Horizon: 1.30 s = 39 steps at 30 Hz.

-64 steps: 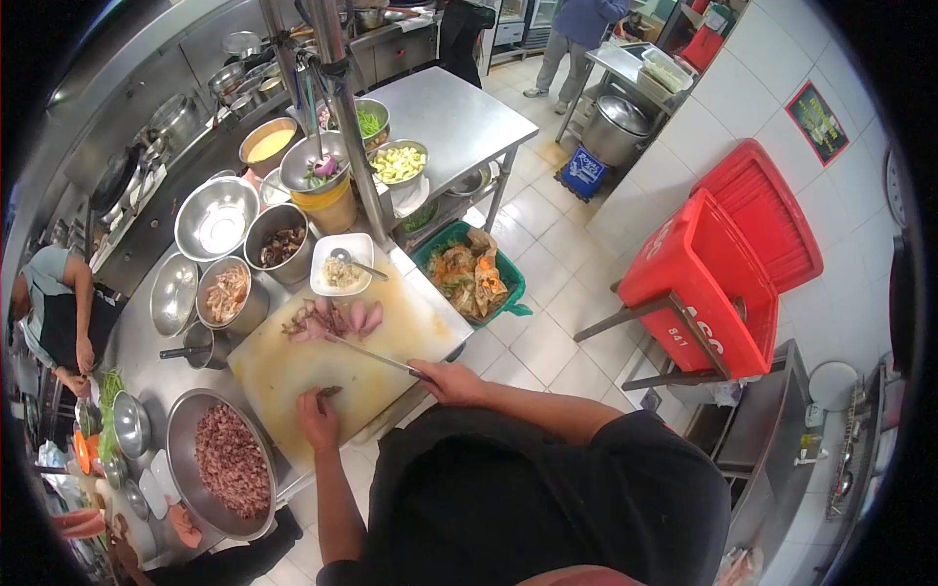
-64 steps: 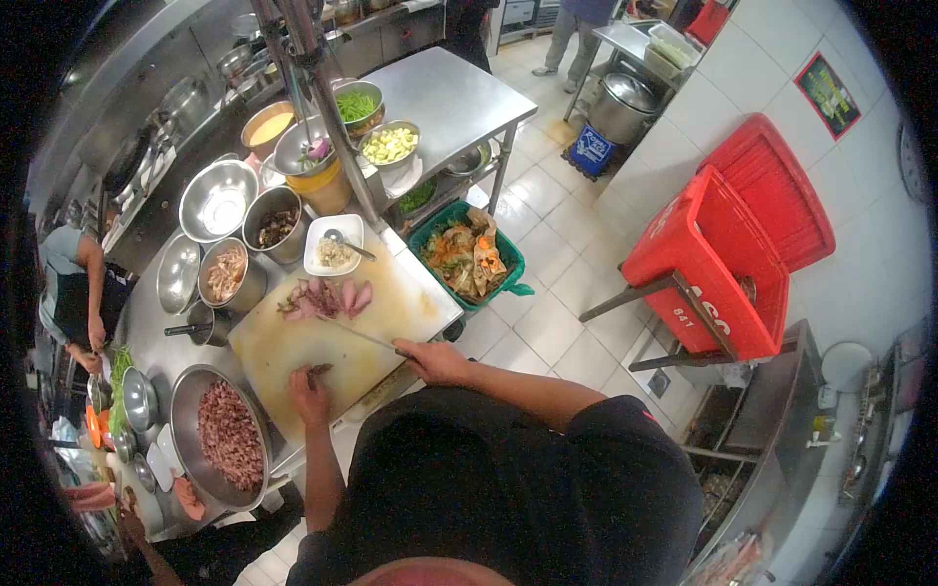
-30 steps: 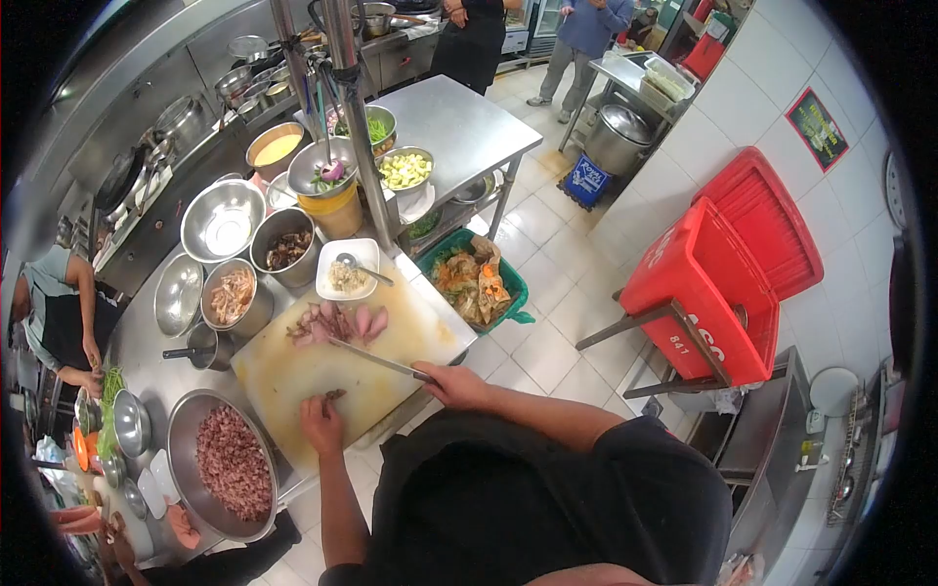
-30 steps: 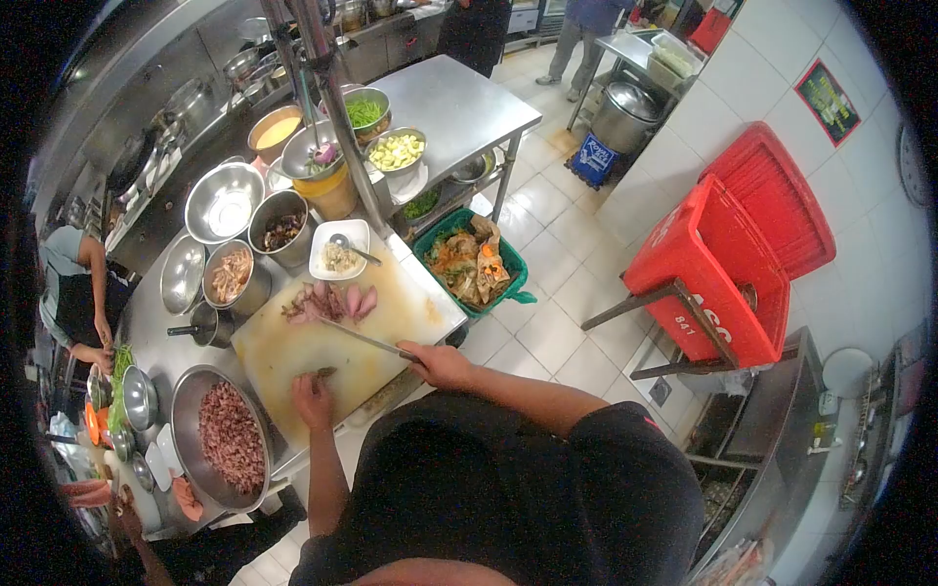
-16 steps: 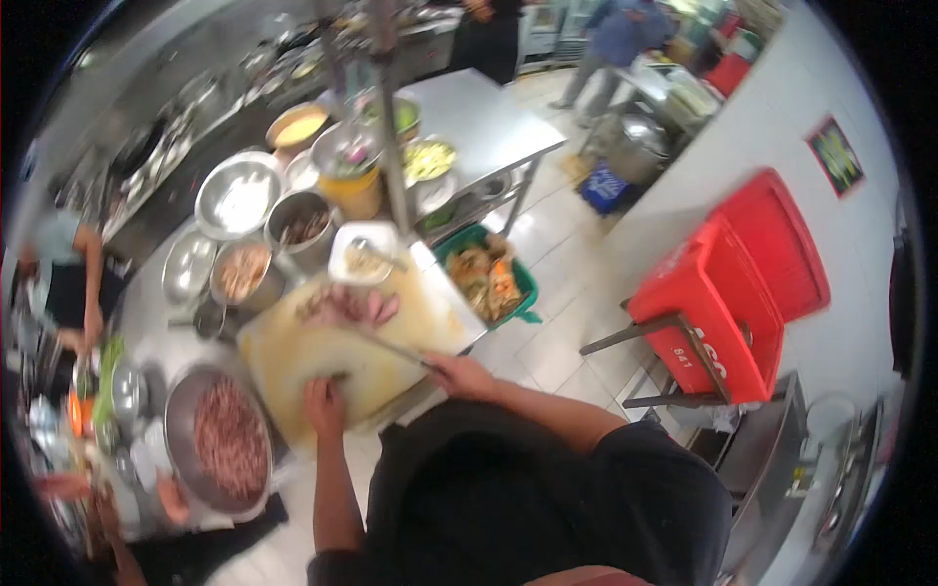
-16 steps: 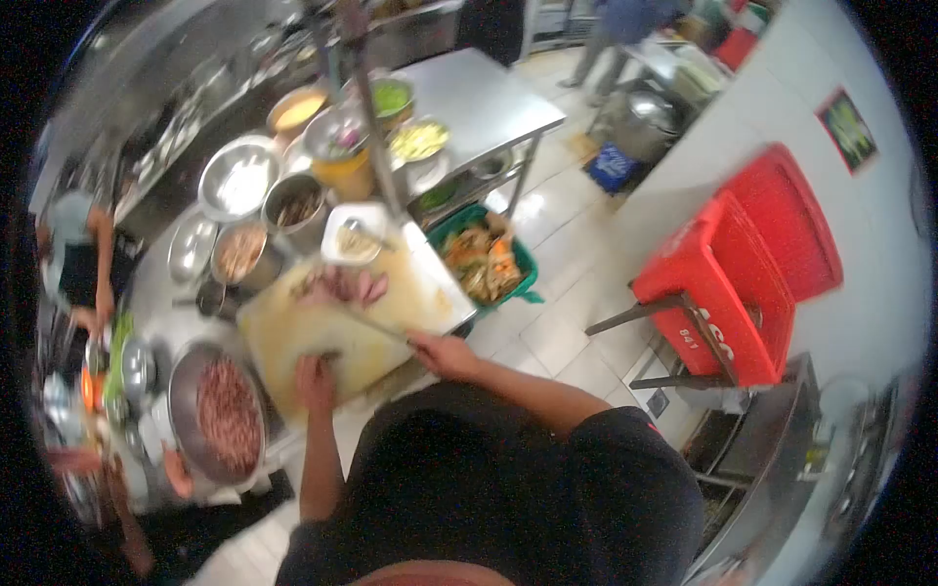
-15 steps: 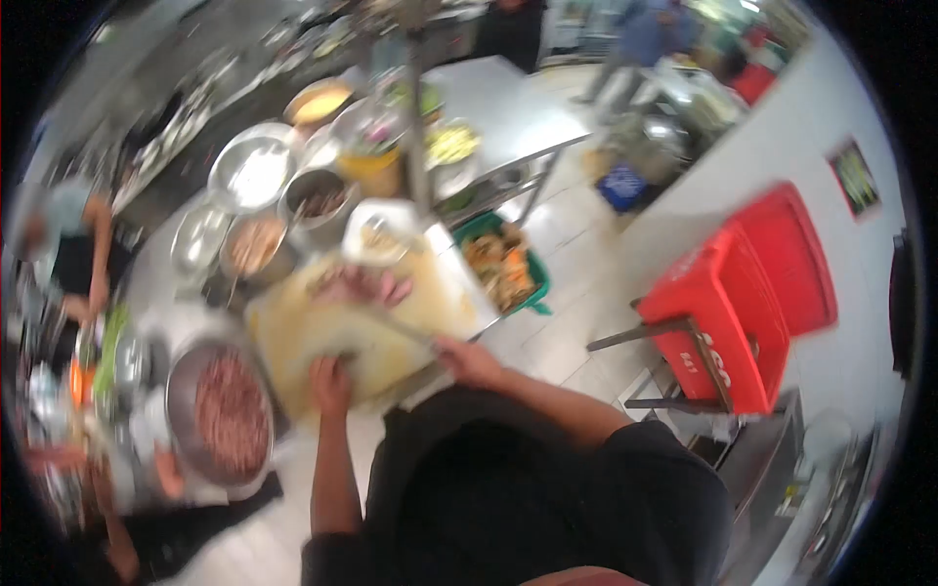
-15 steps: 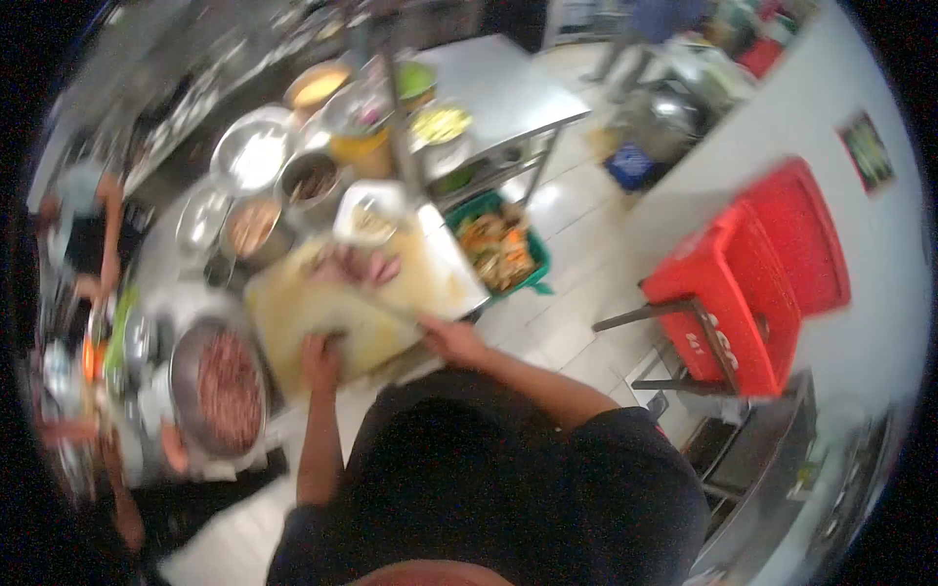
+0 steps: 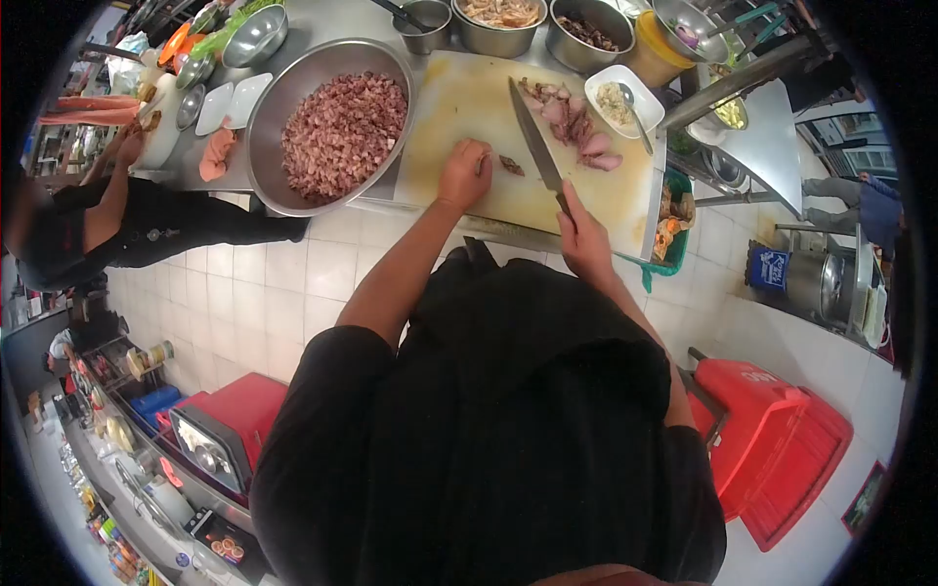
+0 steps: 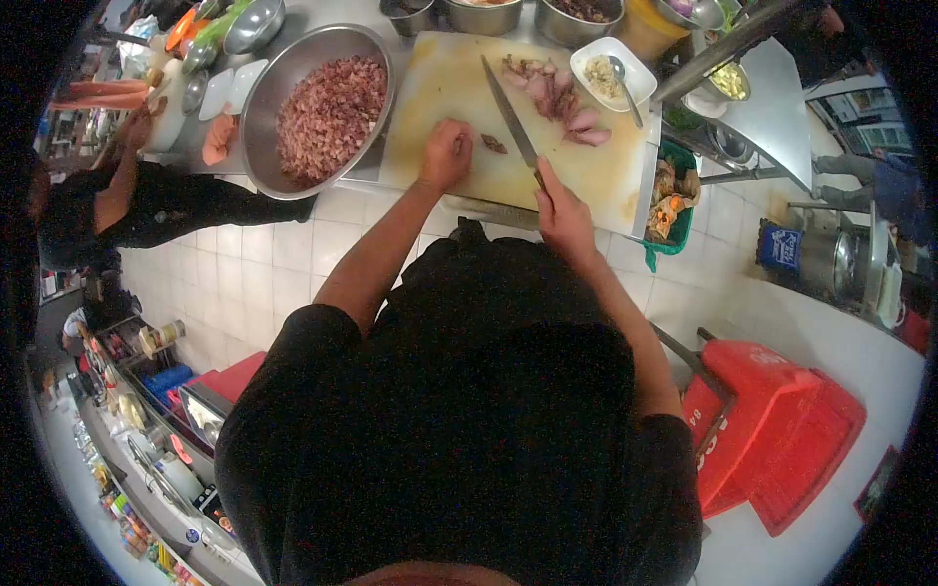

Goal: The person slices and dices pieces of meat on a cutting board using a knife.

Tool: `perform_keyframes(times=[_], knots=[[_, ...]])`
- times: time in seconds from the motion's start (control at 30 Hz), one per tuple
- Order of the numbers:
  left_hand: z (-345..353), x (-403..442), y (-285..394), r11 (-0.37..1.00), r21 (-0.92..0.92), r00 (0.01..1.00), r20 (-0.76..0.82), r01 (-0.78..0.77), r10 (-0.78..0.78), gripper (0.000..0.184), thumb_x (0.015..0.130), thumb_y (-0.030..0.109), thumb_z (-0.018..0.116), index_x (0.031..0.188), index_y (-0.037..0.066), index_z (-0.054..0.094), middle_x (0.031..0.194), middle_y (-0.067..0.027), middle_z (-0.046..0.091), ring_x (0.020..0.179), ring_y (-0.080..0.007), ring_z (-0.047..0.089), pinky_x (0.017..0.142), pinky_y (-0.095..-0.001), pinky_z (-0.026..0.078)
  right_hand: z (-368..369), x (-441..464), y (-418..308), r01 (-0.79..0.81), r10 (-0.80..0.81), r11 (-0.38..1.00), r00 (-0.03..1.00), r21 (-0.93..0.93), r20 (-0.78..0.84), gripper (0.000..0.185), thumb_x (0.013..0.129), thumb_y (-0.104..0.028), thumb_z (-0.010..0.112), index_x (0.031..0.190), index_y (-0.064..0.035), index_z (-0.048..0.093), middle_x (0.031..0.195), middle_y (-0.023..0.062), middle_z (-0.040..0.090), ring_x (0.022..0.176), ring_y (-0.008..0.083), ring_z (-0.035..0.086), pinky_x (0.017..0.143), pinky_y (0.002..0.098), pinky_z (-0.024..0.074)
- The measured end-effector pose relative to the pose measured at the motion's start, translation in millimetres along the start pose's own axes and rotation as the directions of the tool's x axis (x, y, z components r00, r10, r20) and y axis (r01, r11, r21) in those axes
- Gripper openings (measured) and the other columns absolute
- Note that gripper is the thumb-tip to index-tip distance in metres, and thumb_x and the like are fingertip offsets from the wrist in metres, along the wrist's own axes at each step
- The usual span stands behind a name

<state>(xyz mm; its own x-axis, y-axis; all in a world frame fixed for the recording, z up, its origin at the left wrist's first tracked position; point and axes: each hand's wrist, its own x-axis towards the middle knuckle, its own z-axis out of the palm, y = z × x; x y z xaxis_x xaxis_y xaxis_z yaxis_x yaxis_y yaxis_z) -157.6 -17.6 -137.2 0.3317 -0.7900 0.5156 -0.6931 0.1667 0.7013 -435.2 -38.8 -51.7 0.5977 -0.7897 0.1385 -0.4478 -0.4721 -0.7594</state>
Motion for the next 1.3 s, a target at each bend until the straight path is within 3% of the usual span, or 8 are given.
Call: perform_keyframes(times=[0.23,0.33,0.43,0.6,0.7,0.9,1.13,1.3], knots=[[-2.6,-1.4,-6.2,0.999,0.006,0.987,-0.154,0.046,-0.045,0.010,0.089,0.000,0.070,0.098,0.004,0.066,0.086,-0.0139,0.063,0.077,-0.0302,0.065,0.070,-0.0391,0.054,16.3,65.4,-35.7,0.288,-0.285,0.958,0.951,0.003,-0.119,0.059,0.104,-0.016,0.061,0.161,-0.0162,0.044,0.108,0.0237,0.072,0.094,0.0449,0.070,0.079,0.0539,0.0560],[-5.0,1.3,-3.9,0.996,-0.025,0.981,-0.171,0.089,-0.092,0.012,0.089,0.000,0.070,0.099,0.005,0.067,0.087,-0.0136,0.063,0.075,-0.0282,0.065,0.068,-0.0375,0.054,27.9,67.8,-24.4,0.271,-0.274,0.962,0.957,-0.037,-0.094,0.059,0.104,-0.018,0.061,0.161,-0.0197,0.044,0.101,0.0240,0.073,0.089,0.0449,0.071,0.076,0.0556,0.0553],[-4.7,0.7,0.1,0.996,-0.030,0.977,-0.197,0.081,-0.085,0.013,0.088,-0.001,0.070,0.099,0.005,0.068,0.087,-0.0129,0.064,0.072,-0.0273,0.066,0.066,-0.0369,0.054,44.2,59.0,4.2,0.057,-0.010,0.969,0.981,-0.241,0.194,0.059,0.103,-0.013,0.064,0.159,-0.0222,0.048,0.107,0.0258,0.074,0.093,0.0448,0.073,0.080,0.0479,0.0583],[-4.1,2.2,-1.6,0.997,-0.005,0.989,-0.122,0.082,-0.082,0.014,0.086,0.000,0.073,0.098,0.006,0.068,0.088,-0.0119,0.065,0.075,-0.0285,0.067,0.067,-0.0386,0.055,44.5,62.0,8.9,0.052,-0.030,0.989,0.986,-0.135,0.163,0.060,0.103,-0.015,0.063,0.160,-0.0277,0.047,0.102,0.0243,0.074,0.090,0.0473,0.071,0.077,0.0515,0.0573],[-5.7,2.1,2.4,0.995,0.007,0.995,0.020,0.099,-0.099,0.016,0.082,0.001,0.074,0.095,0.008,0.067,0.091,-0.0124,0.067,0.088,-0.0347,0.067,0.078,-0.0445,0.055,42.2,65.2,8.4,0.087,-0.066,0.987,0.986,-0.135,0.154,0.059,0.103,-0.020,0.060,0.160,-0.0287,0.045,0.093,0.0262,0.073,0.084,0.0487,0.070,0.075,0.0565,0.0549],[-5.1,4.5,1.4,0.987,0.089,0.984,0.133,-0.131,0.119,0.013,0.081,0.005,0.075,0.091,0.011,0.070,0.091,-0.0087,0.068,0.089,-0.0345,0.066,0.081,-0.0462,0.052,40.8,74.2,-7.9,0.033,0.018,0.971,0.978,-0.237,0.209,0.061,0.103,-0.023,0.058,0.161,-0.0300,0.041,0.088,0.0276,0.072,0.081,0.0497,0.069,0.074,0.0590,0.0548],[-0.3,6.0,-0.6,0.982,0.125,0.979,0.163,-0.144,0.122,0.007,0.084,0.009,0.073,0.090,0.011,0.069,0.091,-0.0085,0.068,0.091,-0.0342,0.066,0.080,-0.0471,0.051,50.0,67.7,4.7,0.030,0.001,0.978,0.989,-0.207,0.148,0.061,0.103,-0.023,0.059,0.162,-0.0291,0.042,0.091,0.0279,0.073,0.082,0.0500,0.070,0.074,0.0591,0.0559],[-5.7,1.7,6.0,0.989,0.076,0.985,0.131,-0.126,0.115,0.007,0.085,0.007,0.073,0.089,0.010,0.068,0.090,-0.0090,0.068,0.090,-0.0342,0.066,0.080,-0.0474,0.051,43.8,65.0,-9.6,0.021,-0.021,1.000,1.000,-0.004,0.006,0.060,0.102,-0.018,0.063,0.159,-0.0262,0.048,0.096,0.0265,0.074,0.084,0.0489,0.070,0.074,0.0562,0.0564]])
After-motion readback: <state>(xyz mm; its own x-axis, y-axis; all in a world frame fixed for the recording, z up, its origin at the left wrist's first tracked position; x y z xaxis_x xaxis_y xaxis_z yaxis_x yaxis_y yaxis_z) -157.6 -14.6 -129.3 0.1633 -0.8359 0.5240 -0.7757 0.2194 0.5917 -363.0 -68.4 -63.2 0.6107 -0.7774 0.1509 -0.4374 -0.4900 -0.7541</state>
